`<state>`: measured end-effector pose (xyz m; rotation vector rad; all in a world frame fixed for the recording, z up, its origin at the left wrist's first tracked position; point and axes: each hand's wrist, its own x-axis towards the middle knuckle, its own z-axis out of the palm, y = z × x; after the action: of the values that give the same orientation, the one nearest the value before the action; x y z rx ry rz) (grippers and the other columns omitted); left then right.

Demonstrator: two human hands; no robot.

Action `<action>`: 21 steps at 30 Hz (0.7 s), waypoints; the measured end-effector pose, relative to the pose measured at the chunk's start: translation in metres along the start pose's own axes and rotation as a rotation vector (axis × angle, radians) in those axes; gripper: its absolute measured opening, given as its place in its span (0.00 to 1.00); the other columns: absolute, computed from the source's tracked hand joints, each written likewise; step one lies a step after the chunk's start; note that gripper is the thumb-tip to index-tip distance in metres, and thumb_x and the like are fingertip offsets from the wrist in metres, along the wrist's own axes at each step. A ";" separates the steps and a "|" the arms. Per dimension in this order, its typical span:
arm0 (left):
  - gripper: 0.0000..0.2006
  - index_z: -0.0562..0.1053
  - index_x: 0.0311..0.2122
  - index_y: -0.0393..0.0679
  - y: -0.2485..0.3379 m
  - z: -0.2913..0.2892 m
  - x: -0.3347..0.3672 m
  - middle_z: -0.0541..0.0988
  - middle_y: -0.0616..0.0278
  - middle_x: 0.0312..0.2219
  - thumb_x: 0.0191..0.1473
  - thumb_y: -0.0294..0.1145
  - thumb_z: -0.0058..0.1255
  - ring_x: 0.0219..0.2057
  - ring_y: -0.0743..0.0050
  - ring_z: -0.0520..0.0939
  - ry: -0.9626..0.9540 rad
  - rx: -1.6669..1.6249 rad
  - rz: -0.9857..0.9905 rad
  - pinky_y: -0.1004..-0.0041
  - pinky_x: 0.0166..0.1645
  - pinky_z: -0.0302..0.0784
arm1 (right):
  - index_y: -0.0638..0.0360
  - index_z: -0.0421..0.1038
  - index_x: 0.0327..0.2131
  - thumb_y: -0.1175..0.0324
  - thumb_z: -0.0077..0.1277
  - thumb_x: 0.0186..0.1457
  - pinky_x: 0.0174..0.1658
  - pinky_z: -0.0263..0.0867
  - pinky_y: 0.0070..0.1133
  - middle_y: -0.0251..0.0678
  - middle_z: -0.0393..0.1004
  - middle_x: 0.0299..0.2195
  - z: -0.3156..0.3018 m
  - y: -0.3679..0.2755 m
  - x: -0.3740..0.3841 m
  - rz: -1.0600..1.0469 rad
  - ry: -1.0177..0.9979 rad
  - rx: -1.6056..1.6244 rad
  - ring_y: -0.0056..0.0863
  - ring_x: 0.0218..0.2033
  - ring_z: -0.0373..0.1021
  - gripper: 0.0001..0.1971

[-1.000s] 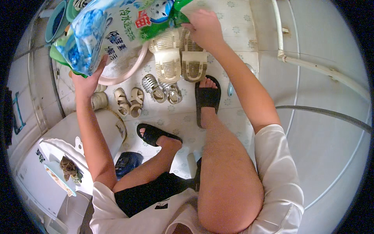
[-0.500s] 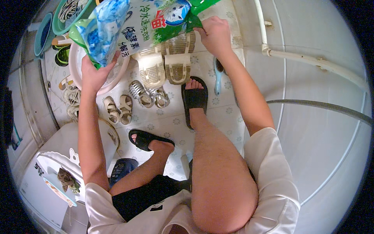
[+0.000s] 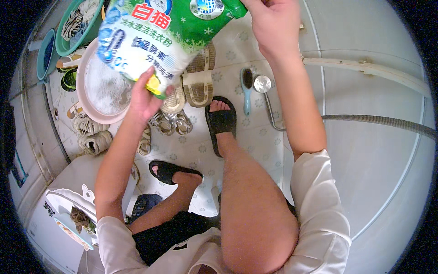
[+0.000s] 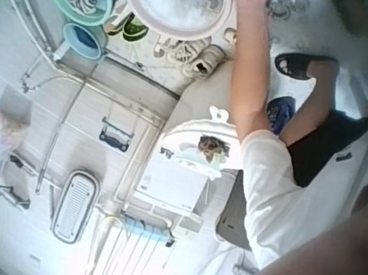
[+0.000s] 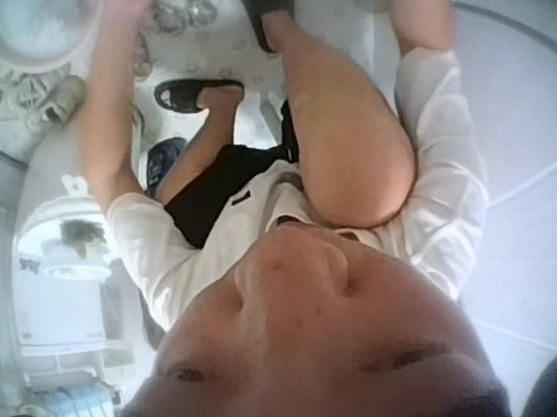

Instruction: The person rinses a shoe with a handheld shower head, hangs up the shower head, and handles a detergent bag. The person then scrubs the shoes with a small cleaning brush.

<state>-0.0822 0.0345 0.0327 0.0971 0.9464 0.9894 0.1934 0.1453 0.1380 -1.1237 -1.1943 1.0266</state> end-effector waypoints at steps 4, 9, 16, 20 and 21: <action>0.25 0.64 0.59 0.49 -0.032 0.029 0.008 0.74 0.60 0.54 0.63 0.52 0.42 0.51 0.61 0.77 -0.125 0.039 -0.133 0.59 0.52 0.73 | 0.66 0.77 0.38 0.77 0.56 0.57 0.35 0.67 0.14 0.29 0.78 0.30 0.007 -0.039 -0.003 -0.085 -0.004 -0.001 0.14 0.29 0.71 0.05; 0.29 0.64 0.60 0.47 -0.071 0.076 0.011 0.75 0.56 0.52 0.64 0.58 0.37 0.51 0.59 0.78 -0.354 0.022 -0.374 0.60 0.54 0.73 | 0.67 0.77 0.37 0.78 0.55 0.57 0.35 0.68 0.13 0.31 0.78 0.30 0.006 -0.083 -0.015 -0.206 -0.020 -0.055 0.14 0.30 0.71 0.05; 0.30 0.63 0.62 0.47 -0.102 0.075 0.004 0.77 0.55 0.49 0.64 0.58 0.37 0.51 0.61 0.77 -0.203 0.269 -0.433 0.61 0.57 0.70 | 0.70 0.77 0.41 0.74 0.60 0.56 0.38 0.67 0.13 0.32 0.79 0.30 -0.047 -0.064 -0.037 -0.303 0.258 -0.382 0.14 0.31 0.71 0.10; 0.27 0.63 0.62 0.47 -0.088 0.031 -0.007 0.77 0.56 0.50 0.64 0.52 0.36 0.49 0.64 0.77 -0.254 0.302 -0.413 0.64 0.56 0.70 | 0.67 0.79 0.39 0.71 0.60 0.56 0.34 0.66 0.13 0.34 0.79 0.29 -0.047 -0.036 -0.025 -0.324 0.295 -0.670 0.14 0.29 0.71 0.10; 0.27 0.63 0.62 0.46 -0.083 0.021 -0.010 0.76 0.56 0.50 0.64 0.51 0.35 0.48 0.64 0.77 -0.222 0.322 -0.427 0.65 0.55 0.71 | 0.67 0.79 0.39 0.71 0.60 0.56 0.34 0.66 0.13 0.34 0.79 0.29 -0.044 -0.023 -0.020 -0.320 0.298 -0.659 0.14 0.29 0.71 0.10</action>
<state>-0.0138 -0.0139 0.0129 0.2583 0.8673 0.4187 0.2353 0.1181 0.1561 -1.4621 -1.4474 0.1976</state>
